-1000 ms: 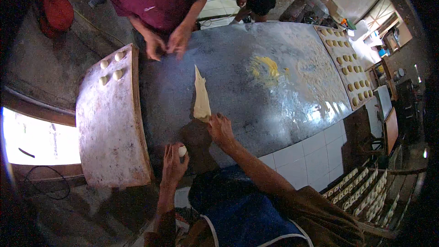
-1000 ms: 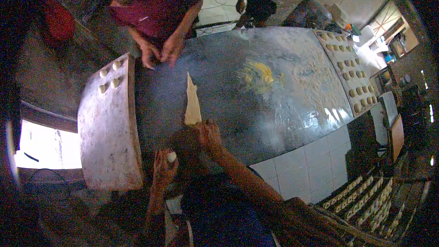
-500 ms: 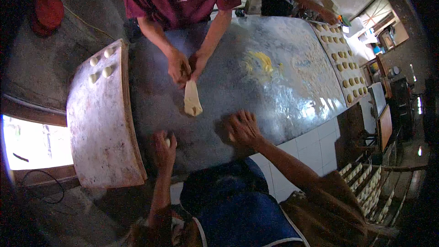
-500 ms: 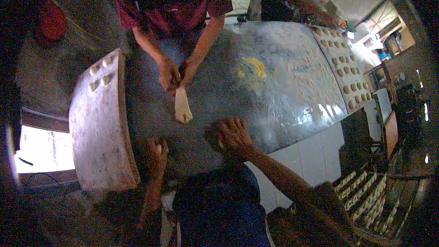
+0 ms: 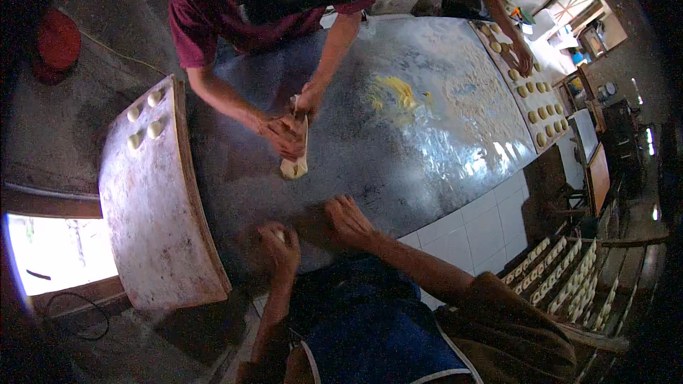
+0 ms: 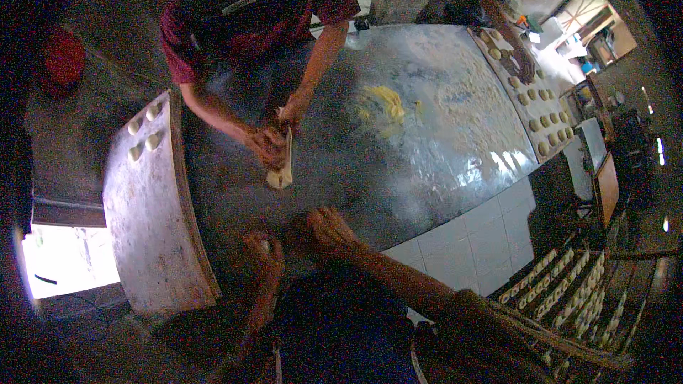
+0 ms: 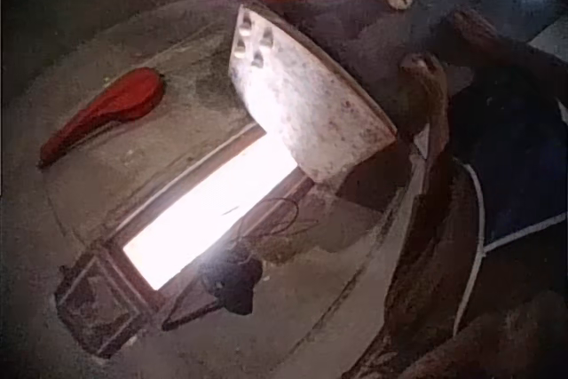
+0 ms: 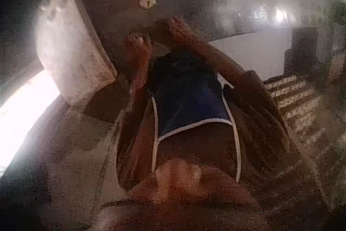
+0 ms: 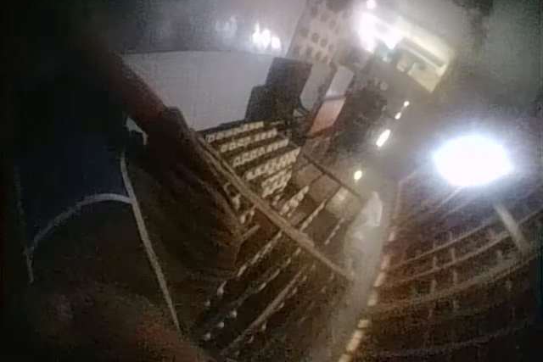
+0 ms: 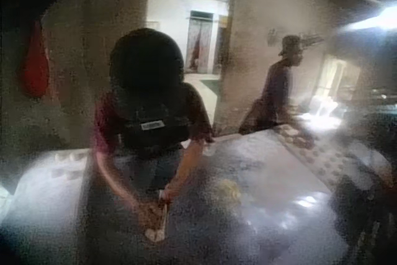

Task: The person shapes dough balls into ring shapes by hand on a floured table. They roll the dough into a rope, form a circle, and place the finished rings on a wooden board. Another person works alongside, also shaping dough.

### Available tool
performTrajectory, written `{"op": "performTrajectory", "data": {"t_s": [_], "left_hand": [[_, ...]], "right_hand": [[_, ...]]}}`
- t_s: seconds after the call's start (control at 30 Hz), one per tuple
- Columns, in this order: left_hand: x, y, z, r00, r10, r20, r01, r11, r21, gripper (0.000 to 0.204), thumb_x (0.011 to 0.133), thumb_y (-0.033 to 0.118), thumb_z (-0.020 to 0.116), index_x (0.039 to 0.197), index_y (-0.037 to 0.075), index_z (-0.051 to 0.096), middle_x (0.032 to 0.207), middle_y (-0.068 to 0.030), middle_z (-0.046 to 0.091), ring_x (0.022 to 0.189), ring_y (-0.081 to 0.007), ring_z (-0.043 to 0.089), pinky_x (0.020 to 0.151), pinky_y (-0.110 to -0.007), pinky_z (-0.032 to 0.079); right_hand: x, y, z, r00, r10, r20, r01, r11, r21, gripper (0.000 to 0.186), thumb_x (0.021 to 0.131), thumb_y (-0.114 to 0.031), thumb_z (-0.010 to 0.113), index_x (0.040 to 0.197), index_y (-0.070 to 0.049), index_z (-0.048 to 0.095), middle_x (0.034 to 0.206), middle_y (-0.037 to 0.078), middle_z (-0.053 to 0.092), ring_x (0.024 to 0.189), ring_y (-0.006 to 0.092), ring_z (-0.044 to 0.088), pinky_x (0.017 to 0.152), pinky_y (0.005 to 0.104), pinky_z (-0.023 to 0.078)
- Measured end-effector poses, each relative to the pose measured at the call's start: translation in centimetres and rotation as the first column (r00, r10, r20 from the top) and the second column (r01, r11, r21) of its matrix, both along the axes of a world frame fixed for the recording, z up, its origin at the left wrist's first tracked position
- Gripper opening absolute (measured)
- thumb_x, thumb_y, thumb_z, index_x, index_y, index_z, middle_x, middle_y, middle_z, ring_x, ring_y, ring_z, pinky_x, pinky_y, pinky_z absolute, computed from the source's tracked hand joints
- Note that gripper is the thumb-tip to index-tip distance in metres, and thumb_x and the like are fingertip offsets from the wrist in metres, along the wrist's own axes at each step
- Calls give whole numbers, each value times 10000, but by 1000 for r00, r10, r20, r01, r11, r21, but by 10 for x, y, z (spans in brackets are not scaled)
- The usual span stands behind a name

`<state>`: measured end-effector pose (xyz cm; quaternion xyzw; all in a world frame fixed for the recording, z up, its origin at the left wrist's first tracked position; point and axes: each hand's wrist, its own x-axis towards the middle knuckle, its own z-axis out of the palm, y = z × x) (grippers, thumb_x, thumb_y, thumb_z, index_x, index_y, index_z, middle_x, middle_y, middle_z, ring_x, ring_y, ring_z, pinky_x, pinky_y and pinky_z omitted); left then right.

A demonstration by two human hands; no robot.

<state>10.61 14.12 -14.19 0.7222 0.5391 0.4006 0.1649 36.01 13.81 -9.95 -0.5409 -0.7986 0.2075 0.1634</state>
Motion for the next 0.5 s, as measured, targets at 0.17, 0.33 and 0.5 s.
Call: {"op": "performTrajectory", "data": {"t_s": [0.17,0.33,0.5], "left_hand": [[-42,29,1,999,46,-11,-47,963,-267,259,974,142,652,1135,49,473,975,-135,552,832,-263,572,736,-433,503],[28,16,66,978,123,-170,-129,991,-23,204,981,145,637,1077,42,490,951,-123,532,820,-266,559,775,-415,492],[-35,37,25,995,40,-86,-48,995,-91,218,957,119,654,1066,25,490,908,-125,522,801,-265,546,762,-415,473]], "right_hand": [[85,27,25,996,14,91,2,984,-180,321,867,-226,682,1093,-17,588,1120,189,561,1095,377,527,996,541,403],[29,-9,-31,874,-78,479,-103,935,339,265,877,-257,666,994,-31,592,1068,180,554,1021,378,536,958,538,404],[111,15,-6,984,55,169,-57,998,2,271,886,-287,636,939,-23,604,996,187,555,965,388,538,874,529,419]]}}
